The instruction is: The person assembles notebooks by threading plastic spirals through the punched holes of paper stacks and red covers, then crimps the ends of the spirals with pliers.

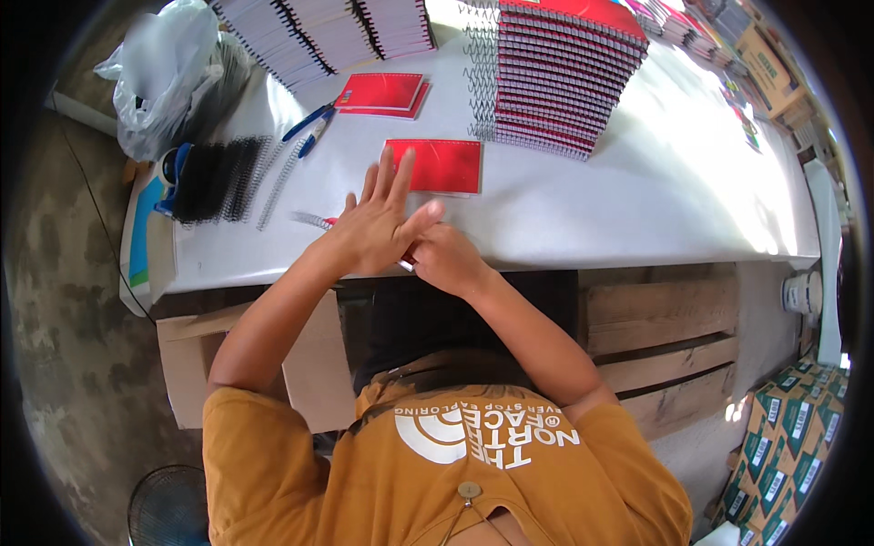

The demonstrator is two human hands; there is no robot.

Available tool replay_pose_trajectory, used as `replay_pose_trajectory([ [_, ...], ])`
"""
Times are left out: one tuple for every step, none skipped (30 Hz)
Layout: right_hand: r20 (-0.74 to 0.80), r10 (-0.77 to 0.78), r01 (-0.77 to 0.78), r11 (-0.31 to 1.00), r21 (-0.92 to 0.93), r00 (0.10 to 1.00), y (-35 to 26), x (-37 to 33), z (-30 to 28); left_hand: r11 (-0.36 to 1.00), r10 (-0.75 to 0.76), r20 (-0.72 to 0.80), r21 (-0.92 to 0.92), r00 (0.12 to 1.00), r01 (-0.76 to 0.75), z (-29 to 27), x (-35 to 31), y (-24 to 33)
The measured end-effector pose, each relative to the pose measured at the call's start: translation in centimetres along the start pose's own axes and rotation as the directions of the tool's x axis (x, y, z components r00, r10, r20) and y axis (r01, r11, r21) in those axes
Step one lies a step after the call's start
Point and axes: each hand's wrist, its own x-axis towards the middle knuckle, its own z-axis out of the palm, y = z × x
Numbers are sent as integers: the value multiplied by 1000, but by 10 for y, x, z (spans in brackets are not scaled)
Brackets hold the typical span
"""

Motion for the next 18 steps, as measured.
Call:
replay_pose_trajectory([
  [-64, -46, 44, 998, -43, 997, 3, -1, 3, 998, -9, -141, 66, 990, 19, 6, 11, 5],
  [-125, -96, 85, 992, -88, 988, 5, -1, 5, 991, -11, -281, 128, 960, 48, 7, 20, 6],
  [-102, -71, 64, 995, -71, 992, 2, 1, 4, 987, 43, -441, 160, 896, 32, 5, 28, 4],
  [-77, -48, 44, 997, -58, 996, -2, 4, 1, 981, 99, -589, 194, 802, 22, 3, 37, 2],
  [-50, -27, 25, 999, -44, 998, -4, 6, -1, 973, 155, -717, 229, 680, 20, 1, 41, 1],
  [-53, 110, -102, 986, 129, 993, -1, 7, -4, 981, 181, -634, 166, 752, -97, -7, 40, 4],
  [-40, 247, -225, 928, 297, 968, 3, 7, -8, 973, 228, -540, 90, 810, -213, -25, 36, 5],
  [2, 375, -334, 821, 463, 927, 5, 6, -10, 952, 277, -437, 3, 856, -306, -40, 26, 6],
  [46, 497, -447, 731, 516, 866, 1, 12, -17, 939, 332, -342, 34, 879, -341, -45, 17, 8],
  [16, 454, -376, 717, 587, 891, 2, 15, -18, 932, 356, -237, 28, 904, -360, -46, 9, 5],
  [-18, 412, -302, 696, 651, 911, 3, 18, -18, 925, 378, -130, 19, 917, -378, -46, 2, 1],
  [-55, 370, -224, 667, 710, 927, 5, 21, -16, 920, 392, -22, 8, 919, -392, -47, -3, -1],
  [-13, 365, -249, 661, 708, 931, 7, 20, -15, 944, 329, -4, -11, 944, -329, -46, -4, 1],
  [28, 360, -274, 655, 705, 933, 10, 19, -15, 956, 294, 18, -14, 956, -294, -49, -5, 4],
  [72, 356, -302, 650, 697, 932, 12, 18, -15, 966, 260, 38, -20, 965, -259, -54, -6, 9],
  [45, 360, -290, 664, 689, 932, 12, 18, -14, 974, 226, 58, -27, 972, -225, -57, -5, 12],
  [18, 364, -278, 679, 680, 931, 12, 20, -13, 958, 285, -94, 22, 954, -284, -50, -4, 11],
  [-7, 363, -265, 693, 671, 932, 10, 21, -13, 941, 340, -243, 80, 909, -330, -41, -3, 9],
])
